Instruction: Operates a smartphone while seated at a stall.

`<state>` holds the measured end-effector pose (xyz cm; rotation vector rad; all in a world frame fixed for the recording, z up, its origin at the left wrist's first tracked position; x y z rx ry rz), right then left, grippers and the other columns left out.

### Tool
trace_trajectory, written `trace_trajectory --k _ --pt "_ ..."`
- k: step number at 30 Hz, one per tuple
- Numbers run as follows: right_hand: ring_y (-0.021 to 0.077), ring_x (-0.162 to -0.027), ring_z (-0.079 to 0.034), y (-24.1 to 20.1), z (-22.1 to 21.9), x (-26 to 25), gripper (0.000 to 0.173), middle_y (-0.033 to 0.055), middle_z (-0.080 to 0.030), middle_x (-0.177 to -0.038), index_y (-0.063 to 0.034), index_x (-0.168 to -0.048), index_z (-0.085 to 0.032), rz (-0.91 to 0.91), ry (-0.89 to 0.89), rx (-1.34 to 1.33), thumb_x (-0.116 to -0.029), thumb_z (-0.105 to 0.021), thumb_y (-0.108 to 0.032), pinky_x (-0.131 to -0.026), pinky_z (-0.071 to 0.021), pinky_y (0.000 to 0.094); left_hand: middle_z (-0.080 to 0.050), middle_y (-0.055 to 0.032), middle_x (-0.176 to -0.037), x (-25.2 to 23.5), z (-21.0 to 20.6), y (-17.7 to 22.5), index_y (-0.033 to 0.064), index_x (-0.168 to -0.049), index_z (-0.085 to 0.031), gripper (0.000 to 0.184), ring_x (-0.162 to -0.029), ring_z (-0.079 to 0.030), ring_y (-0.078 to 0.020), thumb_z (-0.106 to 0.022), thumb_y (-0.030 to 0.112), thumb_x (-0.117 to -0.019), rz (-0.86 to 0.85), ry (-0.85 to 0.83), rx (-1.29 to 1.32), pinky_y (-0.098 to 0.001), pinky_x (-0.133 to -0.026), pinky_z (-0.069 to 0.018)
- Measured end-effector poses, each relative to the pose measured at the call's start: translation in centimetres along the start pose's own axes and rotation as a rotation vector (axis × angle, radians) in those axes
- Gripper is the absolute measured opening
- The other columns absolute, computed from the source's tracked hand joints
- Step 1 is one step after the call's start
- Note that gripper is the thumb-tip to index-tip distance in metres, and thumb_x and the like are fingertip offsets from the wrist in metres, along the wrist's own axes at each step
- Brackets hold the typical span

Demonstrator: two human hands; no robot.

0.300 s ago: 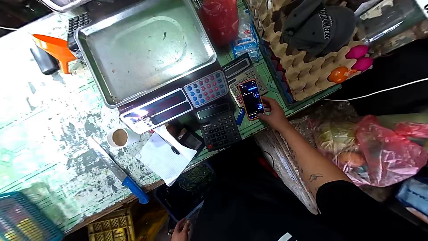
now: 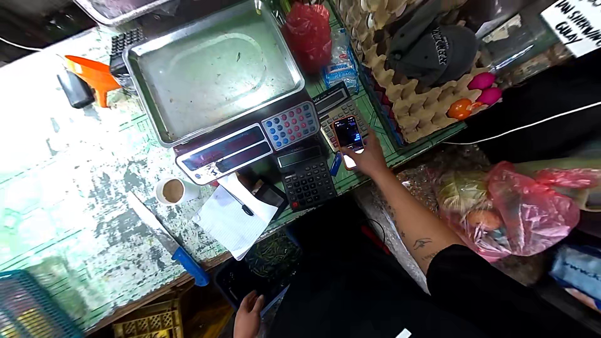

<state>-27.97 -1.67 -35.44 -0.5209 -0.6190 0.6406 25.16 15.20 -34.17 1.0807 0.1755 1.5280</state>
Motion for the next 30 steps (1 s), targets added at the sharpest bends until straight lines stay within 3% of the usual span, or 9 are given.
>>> trace_trajectory --k 1,3,10,15,19,21,24,27,30 --pt "0.0473 -0.13 -0.052 -1.1 -0.5 0.3 0.116 0.0271 -0.049 -0.146 -0.0123 -0.164 -0.016 -0.005 0.009 0.12 -0.0799 -0.081 -0.059 -0.102 -0.0473 0.0645 -0.063 -0.0275 -0.131 -1.9 -0.1 -0.7 -0.0059 -0.142 -0.051 0.05 -0.117 -0.067 -0.0327 -0.06 0.025 -0.1046 0.205 -0.118 0.036 -0.0452 -0.101 -0.054" --pt "0.0511 -0.13 -0.05 -2.8 -1.5 0.5 0.117 0.029 -0.047 -0.146 -0.0105 -0.164 -0.016 -0.028 0.034 0.282 -0.0777 -0.084 -0.05 -0.097 -0.0488 0.067 -0.061 -0.0206 -0.139 -5.0 -0.2 2.9 0.0017 -0.145 -0.051 0.051 -0.124 -0.064 -0.0293 -0.064 0.024 -0.1015 0.28 -0.195 0.052 -0.0481 -0.107 -0.0507" --pt "0.0489 -0.11 -0.064 -4.1 1.5 4.7 0.12 0.0297 -0.059 -0.133 -0.0082 -0.163 -0.017 -0.002 0.013 0.186 -0.0738 -0.088 -0.046 -0.087 -0.053 0.0685 -0.066 -0.0114 -0.131 -8.5 -0.3 19.0 0.0043 -0.144 -0.053 0.049 -0.115 -0.068 -0.0175 -0.061 0.028 -0.1014 -0.274 -0.283 0.16 -0.0376 -0.098 -0.0576" --pt "0.0327 -0.114 -0.066 -4.3 2.8 15.8 0.099 0.0197 -0.063 -0.131 -0.0086 -0.154 -0.037 0.063 -0.215 -0.05 -0.0783 -0.085 -0.051 -0.099 -0.0542 0.0554 -0.058 -0.0178 -0.142 -8.7 -5.4 24.9 -0.0027 -0.156 -0.029 0.064 -0.124 -0.063 -0.0219 -0.046 0.035 -0.107 -0.445 -0.467 0.48 -0.0401 -0.1 -0.0568" --pt "0.0177 -0.126 -0.06 -1.8 -1.1 20.7 0.102 0.0147 -0.054 -0.145 -0.0082 -0.158 -0.033 0.179 -0.298 -0.249 -0.0839 -0.072 -0.067 -0.105 -0.0531 0.0374 -0.056 -0.0194 -0.138 -8.4 -9.5 24.1 -0.0077 -0.152 -0.031 0.063 -0.125 -0.058 -0.0132 -0.032 0.039 -0.1097 -0.413 -0.302 0.667 -0.032 -0.108 -0.0489" --pt "0.012 -0.12 -0.065 -0.1 -2.1 21.3 0.097 0.0109 -0.055 -0.146 -0.0103 -0.162 -0.022 0.204 -0.438 -0.341 -0.091 -0.069 -0.057 -0.097 -0.0593 0.032 -0.058 -0.0171 -0.135 -8.8 -10.9 21.9 -0.007 -0.149 -0.036 0.068 -0.123 -0.059 -0.0137 -0.031 0.048 -0.1093 -0.365 -0.241 0.781 -0.034 -0.108 -0.0505" --pt "0.0193 -0.1 -0.073 3.2 -2.2 20.7 0.087 0.0103 -0.056 -0.145 -0.0239 -0.165 -0.008 0.153 -0.694 -0.508 -0.0988 -0.062 -0.042 -0.064 -0.0646 0.0348 -0.061 -0.012 -0.135 -10.1 -14.1 18.3 0.0021 -0.15 -0.039 0.072 -0.123 -0.062 -0.0183 -0.026 0.059 -0.1073 -0.326 -0.327 0.995 -0.0415 -0.106 -0.0529" --pt "0.0284 -0.106 -0.071 6.8 -3.1 19.3 0.092 0.0122 -0.052 -0.149 -0.036 -0.163 0.0 0.141 -0.872 -0.75 -0.0955 -0.058 -0.014 -0.059 -0.0644 0.0403 -0.062 -0.0061 -0.136 -11.4 -18.1 16.3 0.0113 -0.151 -0.038 0.08 -0.126 -0.06 -0.0185 -0.028 0.073 -0.1003 -0.428 -0.365 1.14 -0.0436 -0.108 -0.0512" --pt "0.0277 -0.094 -0.073 10.7 -3.1 17.3 0.096 0.0128 -0.053 -0.145 -0.0353 -0.161 -0.004 0.182 -0.949 -0.926 -0.0874 -0.052 0.004 -0.054 -0.064 0.0388 -0.058 -0.0025 -0.142 -11.5 -22.5 15.8 0.0172 -0.154 -0.031 0.074 -0.13 -0.057 -0.0171 -0.034 0.069 -0.1018 -0.56 -0.424 1.193 -0.0427 -0.109 -0.05"
Point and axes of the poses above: each hand's wrist, its own x-axis away from the middle knuckle, its own z-axis out of the back of the hand, y = z × x, the point moved 2 cm from there along -x, towards the middle knuckle
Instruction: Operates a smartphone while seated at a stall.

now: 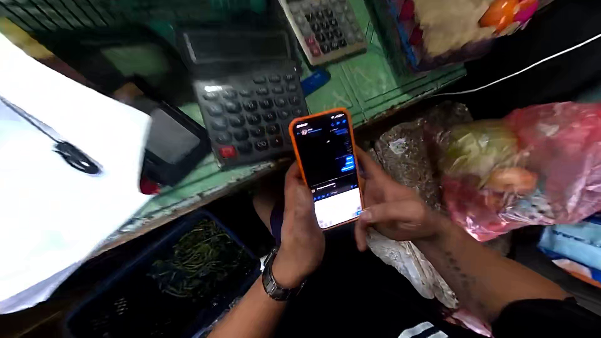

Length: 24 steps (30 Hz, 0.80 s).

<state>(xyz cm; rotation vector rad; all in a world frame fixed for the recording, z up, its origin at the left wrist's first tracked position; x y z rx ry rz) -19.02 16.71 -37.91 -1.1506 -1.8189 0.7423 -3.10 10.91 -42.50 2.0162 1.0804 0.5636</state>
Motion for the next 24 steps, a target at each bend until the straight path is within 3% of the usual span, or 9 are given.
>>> trace_trajectory --k 2,4,5,8,13,16,18,20,24 --pt "0.0275 -0.092 -0.074 1.1 2.6 1.0 0.094 0.0136 -0.055 -0.141 -0.0311 -0.159 -0.008 0.047 -0.038 0.0 -0.0856 -0.05 0.011 -0.055 -0.0644 0.0383 -0.058 0.0002 -0.138 0.1 -0.8 -2.1 0.0201 -0.152 -0.03 0.051 -0.125 -0.059 -0.0144 -0.044 0.041 -0.1075 -0.019 -0.094 0.006 -0.0392 -0.105 -0.053" --pt "0.0272 -0.093 -0.074 1.8 4.0 2.9 0.097 0.0127 -0.055 -0.141 -0.0312 -0.16 -0.008 0.047 0.008 0.078 -0.0836 -0.053 0.009 -0.052 -0.0645 0.04 -0.061 -0.005 -0.134 0.9 -1.9 -3.5 0.0208 -0.155 -0.024 0.067 -0.118 -0.065 -0.0183 -0.051 0.006 -0.0946 0.065 -0.154 0.036 -0.041 -0.097 -0.0583" --pt "0.0269 -0.095 -0.074 1.9 4.6 3.8 0.099 0.0117 -0.054 -0.143 -0.032 -0.161 -0.007 0.048 0.025 0.116 -0.0829 -0.054 0.008 -0.051 -0.0645 0.041 -0.061 -0.0072 -0.135 1.4 -2.3 -4.0 0.0212 -0.158 -0.018 0.08 -0.117 -0.066 -0.0199 -0.052 -0.002 -0.089 0.11 -0.183 0.014 -0.0418 -0.096 -0.0589" --pt "0.0267 -0.102 -0.073 2.9 6.4 5.7 0.099 0.0103 -0.053 -0.145 -0.0334 -0.162 -0.008 0.1 0.016 0.152 -0.083 -0.054 0.005 -0.054 -0.0653 0.0415 -0.059 -0.012 -0.139 2.6 -3.1 -5.5 0.017 -0.162 -0.005 0.092 -0.122 -0.064 -0.0226 -0.052 -0.005 -0.0858 0.171 -0.267 -0.094 -0.0431 -0.102 -0.0568" --pt "0.0246 -0.098 -0.074 5.3 10.2 7.9 0.096 0.0094 -0.056 -0.142 -0.0255 -0.161 -0.006 0.19 0.069 0.044 -0.0831 -0.055 0.002 -0.056 -0.0651 0.0399 -0.056 -0.0129 -0.143 1.7 -5.8 -8.2 0.0142 -0.162 -0.009 0.091 -0.126 -0.061 -0.0238 -0.052 -0.005 -0.084 0.218 -0.302 -0.207 -0.0436 -0.105 -0.0553" --pt "0.0227 -0.098 -0.074 5.0 13.0 8.9 0.088 0.0083 -0.06 -0.136 -0.0225 -0.158 -0.015 0.207 0.1 0.012 -0.0827 -0.053 0.001 -0.055 -0.0645 0.0388 -0.055 -0.0108 -0.144 -0.1 -7.9 -9.7 0.0126 -0.161 -0.009 0.09 -0.127 -0.061 -0.0227 -0.053 -0.005 -0.0846 0.233 -0.365 -0.257 -0.0428 -0.105 -0.0556" --pt "0.0228 -0.092 -0.075 4.9 14.7 9.4 0.084 0.0088 -0.065 -0.13 -0.0246 -0.156 -0.022 0.229 0.09 -0.031 -0.0823 -0.05 0.003 -0.054 -0.064 0.0381 -0.061 -0.0083 -0.134 -0.9 -9.1 -10.3 0.018 -0.159 -0.014 0.087 -0.109 -0.069 -0.0198 -0.053 -0.003 -0.0846 0.271 -0.369 -0.304 -0.0364 -0.084 -0.0635" --pt "0.0234 -0.091 -0.075 5.3 15.7 9.0 0.084 0.0092 -0.065 -0.13 -0.0256 -0.156 -0.021 0.272 0.055 -0.089 -0.0826 -0.049 0.005 -0.053 -0.0641 0.0387 -0.063 -0.0074 -0.127 -1.4 -9.9 -10.4 0.0217 -0.159 -0.014 0.088 -0.089 -0.071 -0.0164 -0.053 -0.002 -0.0834 0.302 -0.351 -0.365 -0.0298 -0.064 -0.0624" --pt "0.0246 -0.098 -0.073 6.0 15.6 9.2 0.081 0.0109 -0.06 -0.134 -0.0165 -0.155 -0.017 0.317 0.044 -0.169 -0.0839 -0.051 0.002 -0.055 -0.0645 0.04 -0.061 -0.008 -0.133 -1.3 -10.0 -10.8 0.0186 -0.158 -0.015 0.086 -0.087 -0.071 -0.0166 -0.053 -0.002 -0.0838 0.313 -0.326 -0.384 -0.0291 -0.058 -0.0615"
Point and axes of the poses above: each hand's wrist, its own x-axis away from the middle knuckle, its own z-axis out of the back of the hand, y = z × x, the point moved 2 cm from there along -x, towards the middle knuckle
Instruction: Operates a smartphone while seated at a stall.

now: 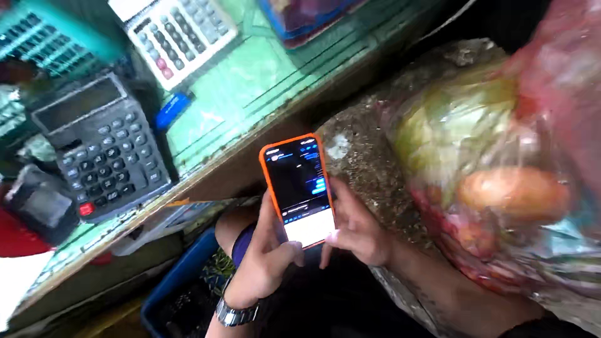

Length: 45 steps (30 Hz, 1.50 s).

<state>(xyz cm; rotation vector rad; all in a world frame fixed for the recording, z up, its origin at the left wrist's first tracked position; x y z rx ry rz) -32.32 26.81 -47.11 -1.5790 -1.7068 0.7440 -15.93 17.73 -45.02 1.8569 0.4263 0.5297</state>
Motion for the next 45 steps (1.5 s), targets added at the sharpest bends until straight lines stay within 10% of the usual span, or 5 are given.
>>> trace_trajectory --k 12,17,27,37,45 --pt "0.0242 -0.102 -0.073 0.4 -0.1 0.5 0.085 0.0126 -0.056 -0.139 -0.0125 -0.158 -0.013 -0.063 -0.031 0.08 -0.0843 -0.052 0.001 -0.058 -0.0652 0.0402 -0.067 -0.0061 -0.122 0.9 -0.4 -1.6 0.0174 -0.153 -0.021 0.079 -0.073 -0.069 -0.0125 -0.052 -0.001 -0.0831 -0.006 0.131 0.074 -0.0246 -0.052 -0.0572" --pt "0.0272 -0.105 -0.072 0.9 -0.2 0.1 0.079 0.0113 -0.059 -0.136 -0.0134 -0.153 -0.017 -0.066 -0.085 0.062 -0.0836 -0.053 0.001 -0.058 -0.0656 0.0431 -0.062 -0.008 -0.134 1.4 0.9 -1.2 0.0186 -0.158 -0.018 0.083 -0.107 -0.069 -0.0188 -0.049 -0.003 -0.0835 0.03 0.024 0.069 -0.0358 -0.08 -0.063" --pt "0.0278 -0.098 -0.074 2.0 -0.9 0.2 0.081 0.0123 -0.062 -0.133 -0.0206 -0.156 -0.017 -0.121 0.018 0.185 -0.0864 -0.049 0.005 -0.061 -0.0665 0.0431 -0.067 -0.0087 -0.119 1.2 3.2 -2.4 0.0203 -0.16 -0.007 0.091 -0.085 -0.072 -0.0159 -0.058 -0.001 -0.0868 0.11 -0.095 0.039 -0.0306 -0.069 -0.0625" --pt "0.0262 -0.086 -0.075 1.6 0.2 -0.1 0.073 0.0125 -0.064 -0.128 -0.0258 -0.149 -0.023 -0.208 -0.071 -0.103 -0.0858 -0.044 0.003 -0.05 -0.0623 0.0381 -0.064 -0.0112 -0.127 0.9 3.2 -3.4 0.0216 -0.159 -0.009 0.091 -0.101 -0.072 -0.0212 -0.06 0.001 -0.0868 0.039 -0.112 0.069 -0.0366 -0.077 -0.064" --pt "0.0305 -0.094 -0.074 2.1 -0.2 0.4 0.075 0.0146 -0.06 -0.133 -0.022 -0.15 -0.021 -0.148 -0.044 -0.021 -0.0855 -0.049 0.003 -0.064 -0.0655 0.0446 -0.059 -0.0068 -0.138 1.0 3.6 -3.2 0.0195 -0.161 -0.007 0.097 -0.119 -0.065 -0.0151 -0.061 0.0 -0.0838 0.052 -0.148 -0.038 -0.0341 -0.095 -0.0603"
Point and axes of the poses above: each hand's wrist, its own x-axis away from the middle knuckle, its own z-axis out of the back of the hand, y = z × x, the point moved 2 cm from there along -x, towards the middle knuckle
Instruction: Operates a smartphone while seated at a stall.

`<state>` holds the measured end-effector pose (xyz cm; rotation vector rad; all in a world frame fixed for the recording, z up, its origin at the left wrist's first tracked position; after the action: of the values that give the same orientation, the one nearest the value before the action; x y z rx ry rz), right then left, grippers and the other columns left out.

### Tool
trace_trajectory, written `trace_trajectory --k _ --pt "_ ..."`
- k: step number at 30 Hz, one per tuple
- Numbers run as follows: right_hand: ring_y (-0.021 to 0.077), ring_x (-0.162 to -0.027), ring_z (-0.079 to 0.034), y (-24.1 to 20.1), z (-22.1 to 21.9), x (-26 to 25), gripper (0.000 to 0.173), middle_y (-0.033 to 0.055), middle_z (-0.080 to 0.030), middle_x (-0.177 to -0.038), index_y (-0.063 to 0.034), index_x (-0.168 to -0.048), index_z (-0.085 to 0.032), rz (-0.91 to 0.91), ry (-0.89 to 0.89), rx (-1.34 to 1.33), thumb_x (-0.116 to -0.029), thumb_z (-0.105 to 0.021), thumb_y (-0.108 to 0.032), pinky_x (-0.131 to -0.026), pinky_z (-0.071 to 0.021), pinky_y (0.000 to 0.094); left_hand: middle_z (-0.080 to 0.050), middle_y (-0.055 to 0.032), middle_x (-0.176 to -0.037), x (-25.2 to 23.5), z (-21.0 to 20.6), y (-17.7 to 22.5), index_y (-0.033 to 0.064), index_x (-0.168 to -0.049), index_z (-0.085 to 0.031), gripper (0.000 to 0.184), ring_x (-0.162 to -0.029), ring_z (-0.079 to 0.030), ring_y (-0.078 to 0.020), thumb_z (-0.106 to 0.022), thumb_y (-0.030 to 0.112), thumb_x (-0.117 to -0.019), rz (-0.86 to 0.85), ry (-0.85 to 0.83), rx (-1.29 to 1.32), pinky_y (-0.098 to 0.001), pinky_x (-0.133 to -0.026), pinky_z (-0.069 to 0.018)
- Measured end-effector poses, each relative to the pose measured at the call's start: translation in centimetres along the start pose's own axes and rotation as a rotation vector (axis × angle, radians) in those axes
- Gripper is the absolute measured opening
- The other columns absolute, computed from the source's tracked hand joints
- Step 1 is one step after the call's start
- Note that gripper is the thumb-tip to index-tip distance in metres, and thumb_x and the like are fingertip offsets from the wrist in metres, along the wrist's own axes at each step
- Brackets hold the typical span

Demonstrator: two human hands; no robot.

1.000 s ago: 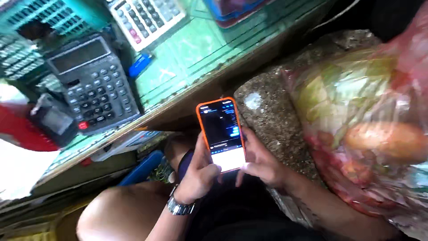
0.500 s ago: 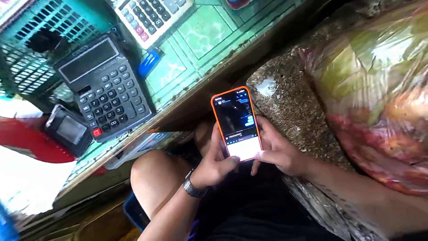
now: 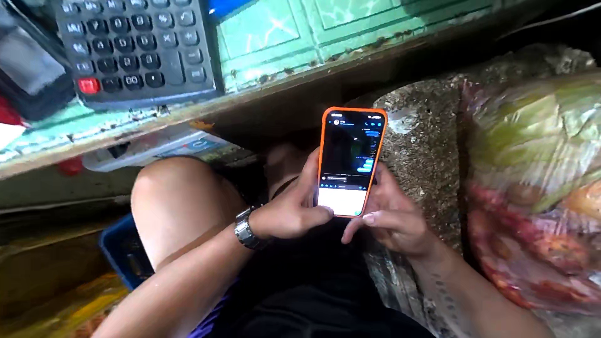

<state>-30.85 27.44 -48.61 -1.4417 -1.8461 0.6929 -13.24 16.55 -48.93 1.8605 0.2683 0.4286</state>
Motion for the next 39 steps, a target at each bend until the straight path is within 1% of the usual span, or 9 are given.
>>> trace_trajectory --k 4,7,10,14,19,27,30,36,39 --pt "0.0227 -0.078 -0.073 -0.1 -0.3 0.5 0.067 0.0093 -0.064 -0.125 -0.0214 -0.146 -0.03 0.012 0.162 0.28 -0.0875 -0.052 0.004 -0.051 -0.0631 0.0367 -0.062 -0.0056 -0.134 0.0 0.2 -0.3 0.0174 -0.156 -0.022 0.085 -0.118 -0.066 -0.016 -0.063 0.001 -0.0839 0.003 -0.038 -0.024 -0.0348 -0.094 -0.0607" --pt "0.0235 -0.079 -0.074 -0.5 0.1 0.5 0.072 0.0118 -0.064 -0.125 -0.0202 -0.15 -0.028 0.028 0.179 0.278 -0.086 -0.049 0.006 -0.049 -0.0622 0.0366 -0.064 -0.0046 -0.131 -0.6 0.2 -0.3 0.017 -0.152 -0.032 0.077 -0.116 -0.067 -0.0155 -0.064 0.004 -0.0841 0.012 -0.045 -0.035 -0.0335 -0.093 -0.061" --pt "0.0243 -0.083 -0.075 -0.5 0.3 0.1 0.075 0.0127 -0.065 -0.126 -0.0188 -0.152 -0.026 0.044 0.175 0.272 -0.0847 -0.048 0.008 -0.049 -0.0624 0.0365 -0.064 -0.0035 -0.131 -1.1 0.2 -0.3 0.0171 -0.152 -0.03 0.075 -0.117 -0.066 -0.0136 -0.063 0.003 -0.0857 0.02 -0.049 -0.032 -0.0327 -0.096 -0.0598" --pt "0.0276 -0.094 -0.074 -0.6 0.3 -0.2 0.079 0.0138 -0.059 -0.135 -0.0175 -0.155 -0.022 0.064 0.17 0.287 -0.0843 -0.048 0.007 -0.05 -0.063 0.0384 -0.064 -0.0057 -0.132 -1.3 0.5 -0.4 0.0152 -0.155 -0.026 0.075 -0.117 -0.066 -0.0148 -0.059 0.001 -0.0885 0.01 -0.073 -0.02 -0.0344 -0.098 -0.0588" --pt "0.0282 -0.092 -0.074 -0.6 0.1 -0.3 0.081 0.0142 -0.061 -0.134 -0.0191 -0.158 -0.024 0.041 0.167 0.3 -0.0843 -0.046 0.008 -0.051 -0.0636 0.0394 -0.067 -0.0098 -0.123 -1.1 0.4 -0.4 0.0134 -0.151 -0.028 0.071 -0.1 -0.073 -0.0199 -0.056 -0.005 -0.0881 0.004 -0.078 0.059 -0.0359 -0.084 -0.0642" --pt "0.0273 -0.098 -0.073 -0.3 -0.3 0.0 0.081 0.013 -0.059 -0.136 -0.0186 -0.157 -0.024 0.027 0.141 0.283 -0.0846 -0.046 0.009 -0.054 -0.0646 0.0403 -0.066 -0.0089 -0.125 -0.2 -0.1 -0.9 0.0128 -0.153 -0.025 0.067 -0.102 -0.072 -0.0183 -0.056 0.004 -0.0942 -0.038 -0.017 -0.017 -0.0353 -0.084 -0.0642" --pt "0.028 -0.1 -0.073 -0.3 -0.4 0.1 0.082 0.0137 -0.058 -0.137 -0.0182 -0.159 -0.022 0.012 0.124 0.273 -0.0848 -0.046 0.008 -0.055 -0.0648 0.0405 -0.069 -0.0081 -0.119 -0.1 -0.5 -1.1 0.0134 -0.15 -0.029 0.06 -0.095 -0.074 -0.0178 -0.056 0.006 -0.0971 0.015 0.048 -0.019 -0.034 -0.078 -0.0652" --pt "0.0291 -0.102 -0.073 -0.1 -0.4 0.2 0.085 0.0141 -0.058 -0.139 -0.0187 -0.16 -0.018 -0.023 0.117 0.25 -0.0841 -0.047 0.007 -0.055 -0.065 0.0415 -0.069 -0.0083 -0.118 0.4 -0.5 -1.4 0.0148 -0.151 -0.029 0.061 -0.089 -0.074 -0.0183 -0.05 0.004 -0.0956 0.057 0.043 0.036 -0.035 -0.072 -0.0653" --pt "0.0298 -0.101 -0.073 -0.2 -0.3 0.1 0.086 0.015 -0.058 -0.137 -0.0182 -0.16 -0.018 -0.016 0.115 0.246 -0.0837 -0.047 0.008 -0.055 -0.065 0.0421 -0.068 -0.0083 -0.12 0.3 -0.4 -1.3 0.0153 -0.152 -0.027 0.066 -0.092 -0.074 -0.0182 -0.05 0.001 -0.0916 0.05 0.02 0.043 -0.0351 -0.074 -0.0651"
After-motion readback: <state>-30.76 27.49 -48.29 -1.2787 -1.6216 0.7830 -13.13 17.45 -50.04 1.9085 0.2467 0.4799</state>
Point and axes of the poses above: each hand's wrist, its own x-axis away from the middle knuckle, its own z-axis out of the back of the hand, y = z × x, the point moved 2 cm from there along -x, towards the middle knuckle
